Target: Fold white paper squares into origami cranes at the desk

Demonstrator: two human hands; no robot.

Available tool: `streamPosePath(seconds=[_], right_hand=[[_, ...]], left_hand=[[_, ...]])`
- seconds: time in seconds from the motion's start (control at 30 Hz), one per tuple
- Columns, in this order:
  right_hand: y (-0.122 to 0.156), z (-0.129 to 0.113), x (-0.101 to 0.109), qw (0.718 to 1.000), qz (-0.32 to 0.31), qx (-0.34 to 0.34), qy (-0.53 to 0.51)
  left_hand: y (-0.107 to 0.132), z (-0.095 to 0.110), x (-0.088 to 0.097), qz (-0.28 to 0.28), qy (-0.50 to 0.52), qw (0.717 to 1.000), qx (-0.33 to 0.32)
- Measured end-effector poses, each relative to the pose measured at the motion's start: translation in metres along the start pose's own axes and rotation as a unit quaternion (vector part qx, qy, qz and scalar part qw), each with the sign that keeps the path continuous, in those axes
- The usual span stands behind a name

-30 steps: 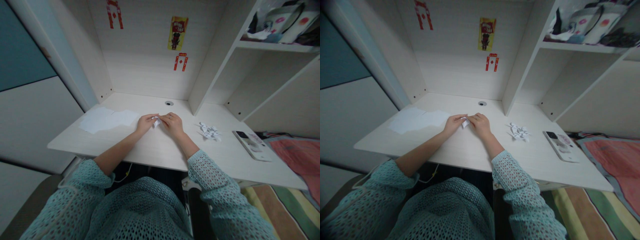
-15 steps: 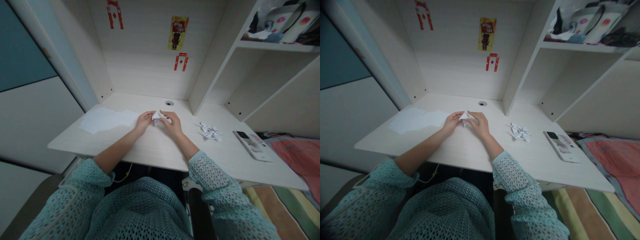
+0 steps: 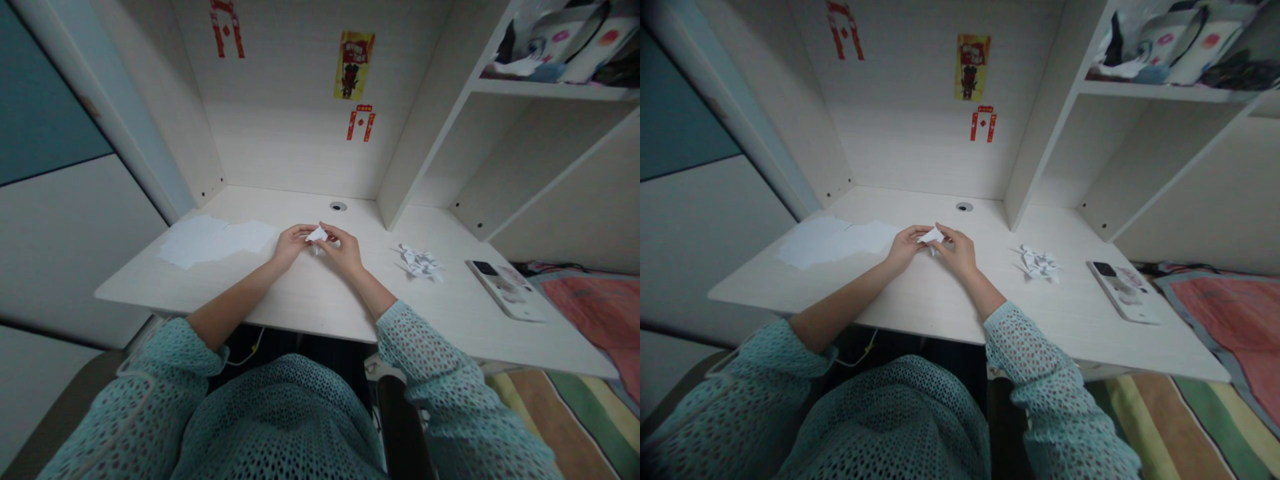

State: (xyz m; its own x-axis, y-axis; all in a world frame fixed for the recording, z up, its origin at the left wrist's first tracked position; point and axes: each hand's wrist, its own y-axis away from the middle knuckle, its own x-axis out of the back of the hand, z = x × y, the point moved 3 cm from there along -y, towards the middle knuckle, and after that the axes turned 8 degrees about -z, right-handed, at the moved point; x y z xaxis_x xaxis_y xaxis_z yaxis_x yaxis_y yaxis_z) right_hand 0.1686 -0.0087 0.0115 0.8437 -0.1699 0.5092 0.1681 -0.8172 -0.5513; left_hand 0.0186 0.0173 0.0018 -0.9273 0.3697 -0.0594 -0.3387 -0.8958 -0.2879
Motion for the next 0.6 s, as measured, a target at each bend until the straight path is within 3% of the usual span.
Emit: streamPosePath(seconds=[0.33, 0.5, 0.6], right_hand=[[-0.003, 0.005, 0.005, 1.0, 0.018, -0.004, 0.02], [-0.004, 0.007, 0.008, 0.999, 0.025, -0.019, 0.011], [-0.004, 0.008, 0.007, 0.999, 0.029, -0.031, 0.013]], left_hand=[[0.007, 0.019, -0.005, -0.017, -0.136, 0.987, -0.083], [0.019, 0.039, -0.014, -0.018, -0.295, 0.94, -0.171], [0.022, 0.042, -0.014, -0.005, -0.339, 0.922, -0.188]])
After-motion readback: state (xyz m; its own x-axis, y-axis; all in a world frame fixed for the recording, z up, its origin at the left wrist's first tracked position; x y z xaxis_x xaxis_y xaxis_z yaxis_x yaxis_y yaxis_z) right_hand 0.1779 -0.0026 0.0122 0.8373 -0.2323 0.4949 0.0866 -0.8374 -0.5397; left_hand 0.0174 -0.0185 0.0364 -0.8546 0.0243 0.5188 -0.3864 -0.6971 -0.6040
